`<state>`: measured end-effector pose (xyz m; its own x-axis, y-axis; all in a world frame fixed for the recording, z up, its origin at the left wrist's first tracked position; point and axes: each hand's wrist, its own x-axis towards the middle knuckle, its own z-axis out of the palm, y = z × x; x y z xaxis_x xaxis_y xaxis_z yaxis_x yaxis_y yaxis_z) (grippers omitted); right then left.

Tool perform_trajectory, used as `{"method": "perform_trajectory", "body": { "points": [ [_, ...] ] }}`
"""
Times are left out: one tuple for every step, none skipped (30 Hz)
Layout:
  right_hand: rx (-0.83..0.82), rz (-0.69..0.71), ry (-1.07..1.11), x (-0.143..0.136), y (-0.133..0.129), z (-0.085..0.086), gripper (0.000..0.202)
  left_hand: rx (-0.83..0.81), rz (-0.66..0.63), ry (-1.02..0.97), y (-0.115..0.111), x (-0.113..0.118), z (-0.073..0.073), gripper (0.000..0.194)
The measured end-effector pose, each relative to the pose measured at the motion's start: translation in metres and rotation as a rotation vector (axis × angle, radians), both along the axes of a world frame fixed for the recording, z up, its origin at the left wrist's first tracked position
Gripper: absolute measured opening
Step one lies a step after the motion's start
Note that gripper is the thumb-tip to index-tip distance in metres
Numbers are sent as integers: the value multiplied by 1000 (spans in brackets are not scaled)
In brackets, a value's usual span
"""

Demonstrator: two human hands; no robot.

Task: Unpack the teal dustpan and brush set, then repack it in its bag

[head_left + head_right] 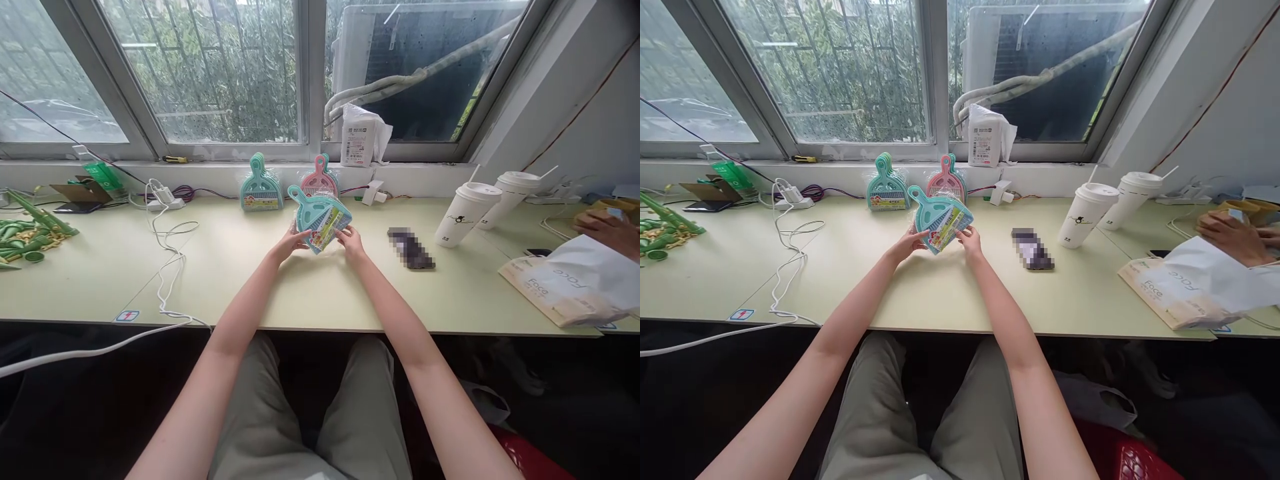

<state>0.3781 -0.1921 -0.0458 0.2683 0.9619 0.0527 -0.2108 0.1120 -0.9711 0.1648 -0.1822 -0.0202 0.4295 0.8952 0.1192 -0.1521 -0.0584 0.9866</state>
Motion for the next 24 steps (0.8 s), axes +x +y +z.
{"method": "perform_trajectory", "body": {
  "points": [
    [1,16,49,1,0,1,27,-18,-16,2,2,0,0,84],
    [-1,24,93,1,0,1,27,-34,-15,5,4,0,0,79],
    [-4,35,126,2,0,2,28,-41,9,11,6,-1,-1,76],
    [-8,50,146,2,0,3,28,-40,52,19,9,-2,-2,73],
    [-9,75,153,2,-1,3,27,-31,101,29,12,-4,-4,71],
    [-4,105,153,2,-1,4,26,-20,147,36,14,-6,-5,69],
    [6,136,150,2,-2,4,26,-12,180,40,16,-8,-6,67],
    [22,162,149,1,-2,4,26,-9,194,39,17,-9,-7,65],
    [40,178,148,1,-3,4,28,-10,197,36,18,-11,-8,65],
    [62,186,147,1,-4,4,31,-7,192,31,17,-12,-8,64],
    [85,192,148,0,-4,4,34,-1,190,22,17,-12,-8,63],
    [105,195,151,0,-5,4,37,3,190,14,16,-12,-8,63],
    [122,201,155,0,-5,4,39,6,193,7,15,-12,-7,63],
    [131,199,158,0,-6,4,42,7,194,1,15,-11,-7,63],
    [130,189,160,1,-6,5,43,5,189,-5,15,-11,-7,64],
    [120,173,160,1,-7,6,45,-3,186,-14,16,-10,-8,64],
    [105,154,156,1,-7,8,46,-17,187,-27,17,-10,-9,64],
    [91,141,149,1,-8,10,46,-36,194,-43,19,-11,-10,64],
    [80,134,139,0,-9,12,46,-60,214,-59,22,-12,-12,63],
    [76,135,127,-1,-10,14,45,-88,242,-72,25,-13,-14,61],
    [76,143,113,-2,-11,16,44,-118,282,-80,28,-15,-16,59],
    [77,154,96,-4,-12,17,44,-144,328,-87,31,-18,-18,55],
    [76,166,78,-6,-13,19,44,-164,375,-92,34,-20,-20,50],
    [71,179,63,-8,-14,20,43,-179,422,-97,37,-23,-21,46]
  ]
}}
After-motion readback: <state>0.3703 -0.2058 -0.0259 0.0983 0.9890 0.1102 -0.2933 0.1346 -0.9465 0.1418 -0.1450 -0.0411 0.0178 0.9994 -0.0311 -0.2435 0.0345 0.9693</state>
